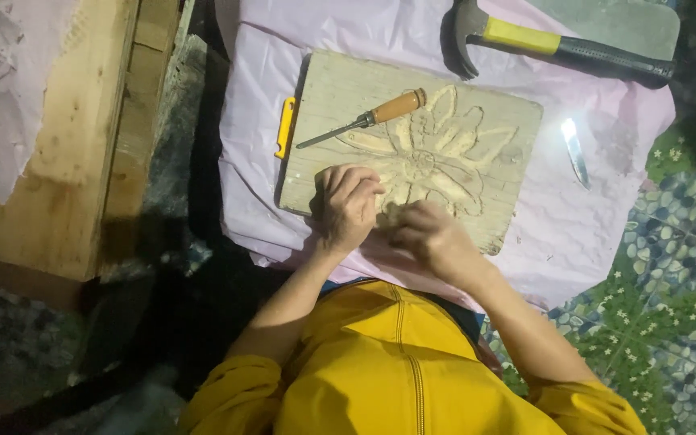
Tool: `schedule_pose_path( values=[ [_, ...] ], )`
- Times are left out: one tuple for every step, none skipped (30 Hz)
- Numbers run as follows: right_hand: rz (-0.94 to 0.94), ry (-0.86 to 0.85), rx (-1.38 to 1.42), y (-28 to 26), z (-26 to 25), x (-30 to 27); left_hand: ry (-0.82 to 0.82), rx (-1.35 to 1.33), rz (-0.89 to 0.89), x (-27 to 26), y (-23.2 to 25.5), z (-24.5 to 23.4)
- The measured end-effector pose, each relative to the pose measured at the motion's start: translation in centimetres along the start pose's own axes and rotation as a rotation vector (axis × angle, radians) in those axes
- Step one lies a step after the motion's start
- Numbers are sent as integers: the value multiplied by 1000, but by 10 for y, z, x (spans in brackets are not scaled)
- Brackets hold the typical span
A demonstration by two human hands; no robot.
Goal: Carving a decorative floral pattern into a block using a hammer, a wooden punch, and a carving knife.
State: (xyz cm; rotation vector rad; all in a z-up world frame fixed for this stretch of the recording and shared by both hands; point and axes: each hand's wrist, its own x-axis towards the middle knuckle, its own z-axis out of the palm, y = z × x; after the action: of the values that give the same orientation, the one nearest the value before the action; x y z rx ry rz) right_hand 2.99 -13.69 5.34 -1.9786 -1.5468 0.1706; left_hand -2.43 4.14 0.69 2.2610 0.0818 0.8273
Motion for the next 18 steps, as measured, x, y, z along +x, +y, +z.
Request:
schedule_pose_path(
  values=[
    [-1, -6, 3, 10, -5, -4, 2, 1, -6, 0, 0, 0],
    [58, 46, -88, 20, -11, -9, 7, -10, -2, 1, 0, -1],
    [118, 106, -183, 30, -16, -12, 11, -22, 9, 2, -1, -1],
    [119, 107, -184, 32, -16, -9, 10, -22, 10, 2, 0, -3],
    [90, 107, -205, 34, -17, -4, -1, 1, 18, 3, 1, -5],
    [60, 108, -226, 37, -18, 1, -11, 24, 25, 4, 1, -7],
    [59, 108, -228, 37, -14, 6, -9, 24, 27, 6, 4, -7],
    [54, 108, -236, 36, -9, 11, 4, 8, 17, 7, 6, -8],
    [48, 105, -241, 36, -4, 16, 16, -5, 4, 8, 8, -10],
    [45, 103, -238, 38, 8, 12, 18, -2, 0, 8, 7, -11],
    [45, 103, -257, 40, 20, 7, 14, 1, 4, 8, 7, -11],
    [46, 102, -276, 43, 32, 3, 10, 4, 7, 8, 6, -11],
    [44, 100, -275, 39, 27, 5, 12, 5, 5, 8, 5, -11],
    [2, 76, -230, 35, 22, 7, 7, 11, 13, 8, 4, -11],
    [-35, 52, -189, 30, 16, 8, 0, 12, 23, 8, 4, -10],
    [-31, 50, -191, 34, 14, 8, -1, 7, 23, 7, 4, -8],
    [-3, 71, -250, 38, 12, 9, 17, 12, 14, 6, 5, -5],
    [25, 91, -309, 42, 10, 9, 36, 16, 4, 6, 5, -3]
  ],
)
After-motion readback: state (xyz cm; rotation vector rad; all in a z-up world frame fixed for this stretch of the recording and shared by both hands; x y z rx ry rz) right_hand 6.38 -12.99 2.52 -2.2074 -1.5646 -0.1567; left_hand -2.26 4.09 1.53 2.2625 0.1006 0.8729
